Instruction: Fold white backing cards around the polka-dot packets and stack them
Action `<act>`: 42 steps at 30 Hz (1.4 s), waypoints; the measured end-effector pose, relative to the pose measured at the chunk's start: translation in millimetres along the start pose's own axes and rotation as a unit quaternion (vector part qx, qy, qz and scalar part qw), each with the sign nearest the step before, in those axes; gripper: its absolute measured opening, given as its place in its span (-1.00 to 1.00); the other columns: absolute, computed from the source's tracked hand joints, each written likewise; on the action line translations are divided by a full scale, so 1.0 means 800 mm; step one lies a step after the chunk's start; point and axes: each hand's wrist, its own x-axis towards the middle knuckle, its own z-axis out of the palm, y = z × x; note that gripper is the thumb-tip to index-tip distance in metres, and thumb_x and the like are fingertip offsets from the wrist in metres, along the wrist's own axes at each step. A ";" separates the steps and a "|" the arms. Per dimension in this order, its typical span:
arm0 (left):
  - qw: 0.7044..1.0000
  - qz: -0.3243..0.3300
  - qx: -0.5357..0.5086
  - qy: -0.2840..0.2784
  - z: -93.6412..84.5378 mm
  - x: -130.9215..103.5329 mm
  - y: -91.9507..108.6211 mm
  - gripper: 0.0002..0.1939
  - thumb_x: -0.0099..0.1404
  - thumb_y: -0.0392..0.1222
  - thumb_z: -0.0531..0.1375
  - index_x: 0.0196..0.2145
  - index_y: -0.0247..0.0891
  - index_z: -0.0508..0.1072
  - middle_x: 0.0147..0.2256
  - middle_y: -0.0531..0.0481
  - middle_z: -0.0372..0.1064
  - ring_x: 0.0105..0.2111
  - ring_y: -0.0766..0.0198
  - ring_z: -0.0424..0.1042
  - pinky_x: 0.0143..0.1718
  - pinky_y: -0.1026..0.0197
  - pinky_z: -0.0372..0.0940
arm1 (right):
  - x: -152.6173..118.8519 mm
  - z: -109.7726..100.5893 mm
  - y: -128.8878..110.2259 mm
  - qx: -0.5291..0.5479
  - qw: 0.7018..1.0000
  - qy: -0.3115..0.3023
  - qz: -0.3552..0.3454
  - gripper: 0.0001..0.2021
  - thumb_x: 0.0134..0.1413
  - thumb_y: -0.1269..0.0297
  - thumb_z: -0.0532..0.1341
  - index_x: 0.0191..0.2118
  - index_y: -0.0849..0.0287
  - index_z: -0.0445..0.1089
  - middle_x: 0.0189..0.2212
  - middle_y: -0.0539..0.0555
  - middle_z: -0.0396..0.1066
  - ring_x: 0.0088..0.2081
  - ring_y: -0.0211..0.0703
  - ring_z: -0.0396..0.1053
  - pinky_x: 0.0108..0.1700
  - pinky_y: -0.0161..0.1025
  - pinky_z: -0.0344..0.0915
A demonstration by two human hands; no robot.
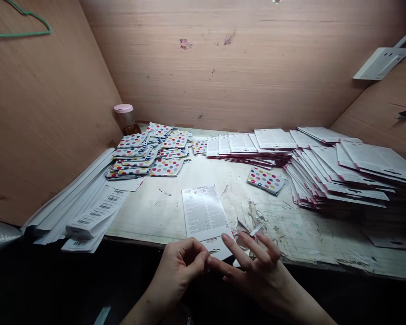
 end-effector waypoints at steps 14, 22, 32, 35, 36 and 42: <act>0.987 -0.077 -0.003 0.142 0.014 -0.007 -0.107 -0.64 0.13 0.15 0.26 -0.44 -0.23 0.43 -0.45 -0.02 0.46 -0.47 0.21 0.42 -0.42 0.24 0.25 | -0.032 0.074 -0.063 0.177 0.967 0.018 0.184 -0.65 0.22 0.47 0.10 0.10 0.24 0.35 -0.11 0.25 0.41 -0.06 0.05 0.34 -0.09 -0.01 0.39; 0.930 -0.031 -0.314 0.186 0.058 -0.023 -0.125 -0.59 0.12 -0.08 0.36 -0.14 -0.23 0.32 -0.18 -0.10 0.52 -0.13 0.09 0.49 -0.04 0.08 0.32 | -0.042 0.071 -0.103 0.136 0.956 0.021 0.257 -0.67 0.22 0.29 0.13 0.07 0.21 0.36 -0.07 0.27 0.35 -0.03 0.13 0.27 -0.09 0.02 0.28; 0.955 -0.015 -0.224 0.195 0.058 -0.017 -0.129 -0.46 0.13 -0.07 0.34 0.02 -0.23 0.30 -0.02 -0.21 0.46 -0.02 -0.03 0.44 0.04 0.01 0.28 | -0.052 0.072 -0.092 0.052 0.963 -0.027 0.263 -0.70 0.17 0.17 0.18 0.01 0.04 0.42 0.26 0.27 0.07 0.15 0.35 0.09 0.04 0.22 0.06; 0.962 -0.007 -0.219 0.166 0.062 -0.030 -0.134 -0.42 0.05 -0.07 0.38 0.02 -0.22 0.38 0.01 -0.22 0.44 0.01 -0.09 0.41 0.08 0.00 0.24 | -0.040 0.062 -0.086 0.083 0.978 -0.036 0.188 -0.67 0.18 0.08 0.17 0.00 0.09 0.41 0.29 0.22 0.06 0.24 0.32 -0.02 0.15 0.16 0.02; 0.959 -0.016 -0.249 0.137 0.061 -0.035 -0.133 -0.38 0.01 -0.05 0.40 0.03 -0.20 0.40 0.02 -0.21 0.43 0.03 -0.11 0.39 0.09 -0.01 0.22 | -0.036 0.058 -0.084 0.103 0.981 -0.038 0.160 -0.62 0.20 0.02 0.14 0.03 0.13 0.39 0.30 0.21 0.07 0.27 0.30 -0.05 0.17 0.13 0.03; 0.883 -0.093 -0.460 0.001 0.036 -0.041 -0.108 -0.09 -0.15 0.42 0.30 0.11 -0.05 0.37 -0.11 -0.10 0.50 0.04 -0.25 0.36 0.04 -0.16 0.26 | -0.008 0.041 -0.079 0.240 0.970 0.035 0.026 -0.40 0.37 0.01 -0.29 -0.28 0.19 0.42 0.27 0.22 0.14 0.30 0.09 -0.02 0.24 0.05 0.09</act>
